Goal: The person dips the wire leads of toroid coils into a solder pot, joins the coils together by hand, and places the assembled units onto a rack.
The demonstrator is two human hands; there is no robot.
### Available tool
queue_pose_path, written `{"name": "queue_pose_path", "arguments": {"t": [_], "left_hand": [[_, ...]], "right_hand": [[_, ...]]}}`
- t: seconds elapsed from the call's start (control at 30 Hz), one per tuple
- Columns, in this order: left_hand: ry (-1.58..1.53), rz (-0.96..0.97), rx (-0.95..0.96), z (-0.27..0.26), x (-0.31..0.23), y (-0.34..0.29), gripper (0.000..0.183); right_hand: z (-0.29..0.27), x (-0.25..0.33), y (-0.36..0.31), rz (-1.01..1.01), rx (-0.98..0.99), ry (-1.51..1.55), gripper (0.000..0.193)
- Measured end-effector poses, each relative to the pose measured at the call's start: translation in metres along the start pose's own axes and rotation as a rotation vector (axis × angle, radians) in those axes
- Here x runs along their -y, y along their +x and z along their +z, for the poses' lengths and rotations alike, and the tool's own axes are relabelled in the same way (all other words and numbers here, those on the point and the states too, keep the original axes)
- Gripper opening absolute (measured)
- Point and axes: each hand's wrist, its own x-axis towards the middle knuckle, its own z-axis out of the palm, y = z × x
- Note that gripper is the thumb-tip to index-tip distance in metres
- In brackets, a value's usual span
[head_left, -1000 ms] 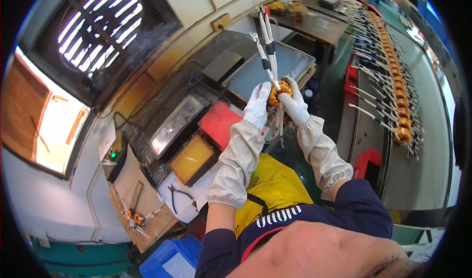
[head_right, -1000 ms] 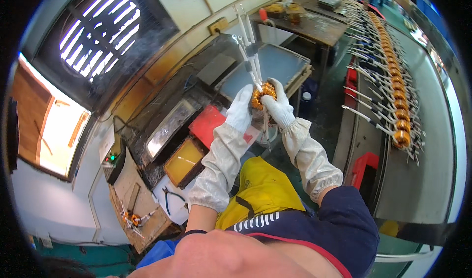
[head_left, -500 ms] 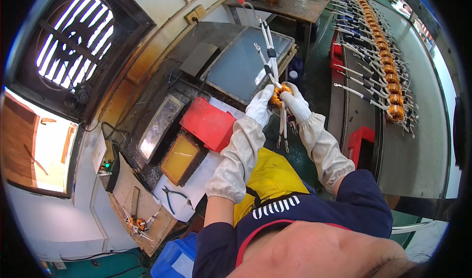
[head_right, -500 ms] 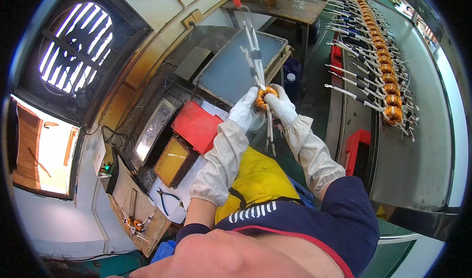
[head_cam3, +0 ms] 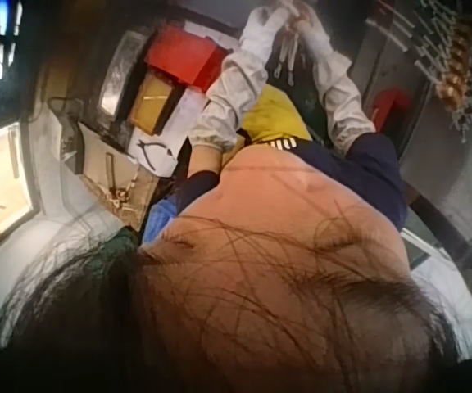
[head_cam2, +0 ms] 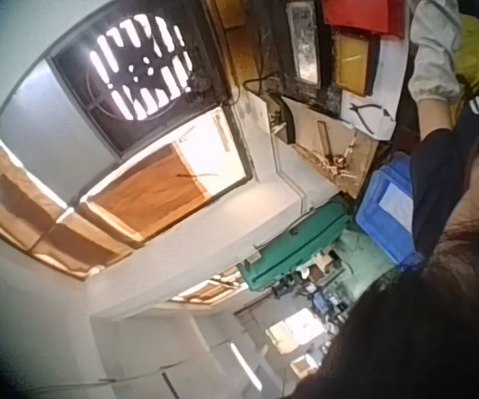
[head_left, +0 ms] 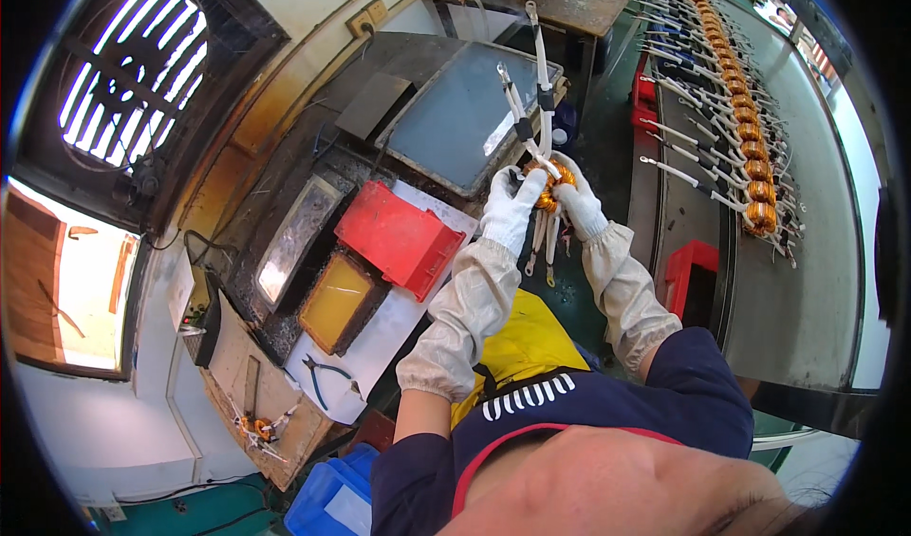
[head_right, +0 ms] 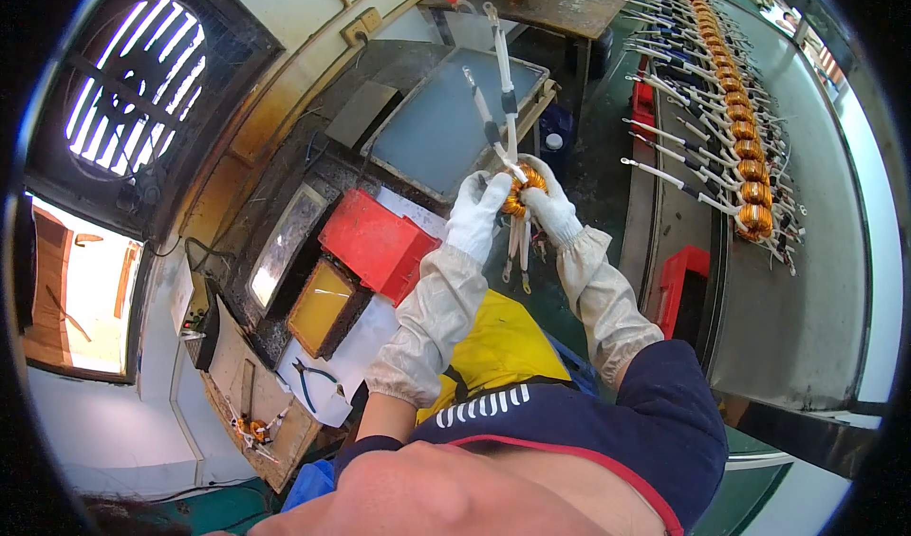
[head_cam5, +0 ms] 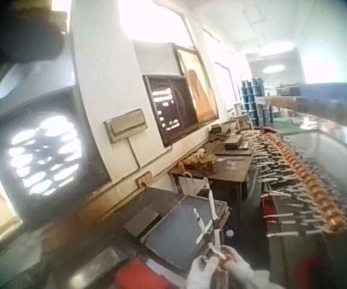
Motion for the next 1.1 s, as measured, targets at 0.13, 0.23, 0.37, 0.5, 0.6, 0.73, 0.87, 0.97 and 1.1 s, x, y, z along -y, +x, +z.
{"name": "queue_pose_path", "arguments": {"t": [0.13, 0.23, 0.37, 0.5, 0.6, 0.73, 0.87, 0.97, 1.1], "left_hand": [[0.139, -0.035, -0.048, -0.004, 0.004, -0.003, 0.065], [0.120, 0.003, -0.037, -0.006, 0.015, 0.005, 0.066], [-0.133, -0.152, 0.046, -0.015, 0.039, 0.022, 0.060], [-0.254, -0.209, 0.041, -0.019, 0.062, 0.027, 0.046], [-0.680, -0.386, 0.183, -0.013, 0.062, 0.033, 0.043], [-0.777, -0.561, 0.023, 0.004, 0.048, 0.031, 0.046], [-0.897, -0.536, 0.106, 0.002, 0.054, 0.036, 0.047], [-0.979, -0.591, 0.059, 0.009, 0.057, 0.041, 0.043], [-1.084, -0.654, 0.054, 0.005, 0.060, 0.048, 0.042]], "right_hand": [[-0.001, -0.011, -0.002, 0.035, -0.015, 0.019, 0.058], [0.000, -0.013, -0.004, 0.038, -0.032, 0.045, 0.056], [-0.005, -0.033, 0.012, 0.174, -0.013, -0.144, 0.052], [0.010, 0.009, 0.002, 0.300, -0.052, -0.455, 0.055], [0.006, 0.015, 0.014, 0.231, -0.021, -0.784, 0.070], [0.008, 0.038, 0.018, 0.066, 0.108, -1.188, 0.076], [0.024, 0.088, 0.024, 0.078, 0.335, -1.381, 0.078], [0.027, 0.099, 0.035, 0.039, 0.404, -1.502, 0.076], [0.042, 0.108, 0.047, 0.155, 0.456, -1.558, 0.078]]}}
